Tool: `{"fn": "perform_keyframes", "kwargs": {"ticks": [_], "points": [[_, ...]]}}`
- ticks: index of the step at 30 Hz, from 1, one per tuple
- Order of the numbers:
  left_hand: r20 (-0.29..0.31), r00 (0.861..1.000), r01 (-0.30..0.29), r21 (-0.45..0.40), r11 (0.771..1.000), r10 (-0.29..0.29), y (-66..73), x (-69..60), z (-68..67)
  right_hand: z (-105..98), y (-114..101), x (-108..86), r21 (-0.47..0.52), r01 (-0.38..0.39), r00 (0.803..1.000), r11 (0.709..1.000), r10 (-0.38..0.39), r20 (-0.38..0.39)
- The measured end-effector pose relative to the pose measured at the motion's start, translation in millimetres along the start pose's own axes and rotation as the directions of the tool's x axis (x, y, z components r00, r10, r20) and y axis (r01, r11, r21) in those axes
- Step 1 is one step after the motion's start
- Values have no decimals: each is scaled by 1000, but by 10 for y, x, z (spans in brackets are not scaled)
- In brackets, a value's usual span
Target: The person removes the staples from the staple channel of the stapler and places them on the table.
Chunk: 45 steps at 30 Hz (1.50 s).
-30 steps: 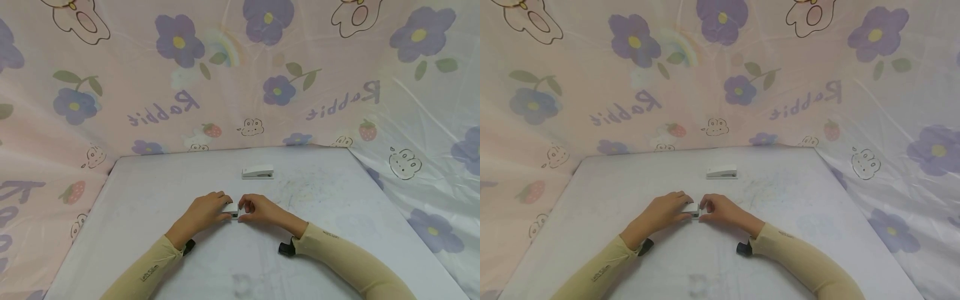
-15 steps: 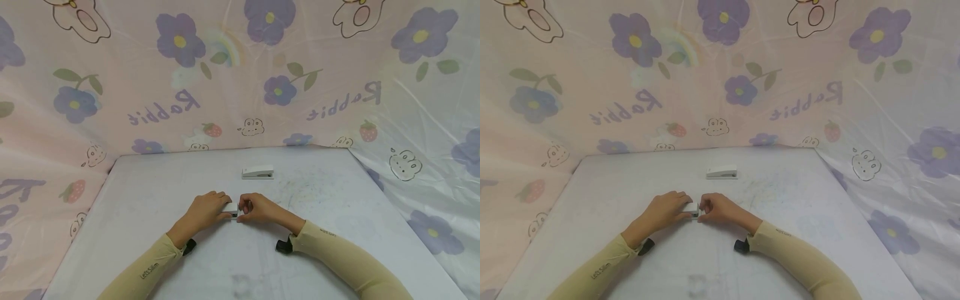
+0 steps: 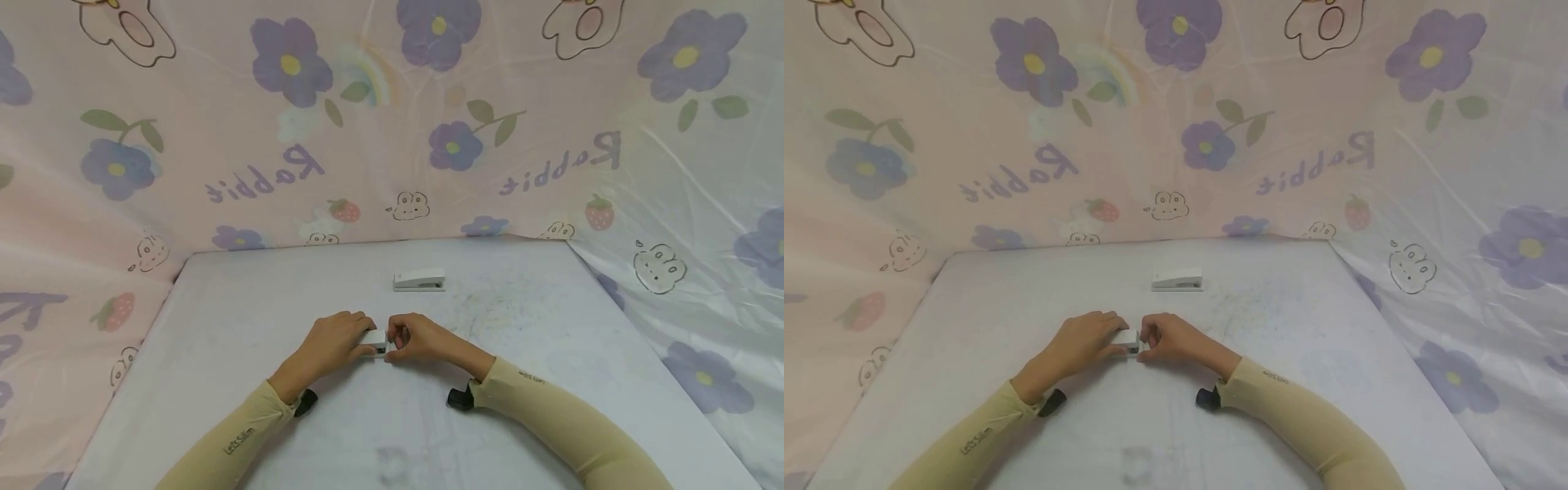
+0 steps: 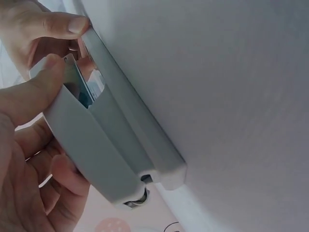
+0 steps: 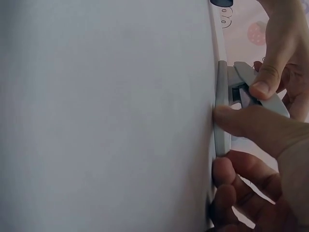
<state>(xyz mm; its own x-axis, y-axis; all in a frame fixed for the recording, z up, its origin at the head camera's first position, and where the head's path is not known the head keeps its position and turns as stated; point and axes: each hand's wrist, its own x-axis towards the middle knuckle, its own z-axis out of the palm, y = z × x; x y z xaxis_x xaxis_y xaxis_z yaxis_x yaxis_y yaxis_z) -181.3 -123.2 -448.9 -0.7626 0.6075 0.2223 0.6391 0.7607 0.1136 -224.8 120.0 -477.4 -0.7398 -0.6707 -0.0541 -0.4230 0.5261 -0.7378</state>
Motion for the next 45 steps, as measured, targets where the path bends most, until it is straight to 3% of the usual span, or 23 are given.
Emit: {"fn": "perform_keyframes", "kwargs": {"ticks": [6,9,14,18,26,34,37,42,45], "points": [[-2,1000,-8,0,1000,8,-24,-21,-11,0,-9,31,-5,7,1000,1000,-7,16],[-1,1000,30,-75,997,-31,-68,-41,-73,-14,-13,34,1,11,1000,1000,-11,22],[-17,994,101,-260,960,-109,-146,-88,-244,-73,0,9,5,-18,1000,1000,18,3],[1,990,133,-341,931,-141,-180,-144,-273,-82,19,3,21,-21,1000,1000,20,10],[-41,963,229,-389,892,-265,-259,-333,-278,-62,-2,8,44,-32,999,999,31,27],[-54,956,243,-415,877,-290,-358,-464,-335,-54,25,-5,46,-28,999,999,26,29],[-34,953,252,-459,852,-300,-399,-499,-356,-43,27,-1,56,-26,999,998,24,37],[11,948,271,-553,788,-319,-499,-571,-391,-47,5,-9,62,-30,999,998,27,45],[33,946,281,-574,769,-321,-568,-615,-415,-63,-15,-23,69,-24,999,997,21,42]]}}
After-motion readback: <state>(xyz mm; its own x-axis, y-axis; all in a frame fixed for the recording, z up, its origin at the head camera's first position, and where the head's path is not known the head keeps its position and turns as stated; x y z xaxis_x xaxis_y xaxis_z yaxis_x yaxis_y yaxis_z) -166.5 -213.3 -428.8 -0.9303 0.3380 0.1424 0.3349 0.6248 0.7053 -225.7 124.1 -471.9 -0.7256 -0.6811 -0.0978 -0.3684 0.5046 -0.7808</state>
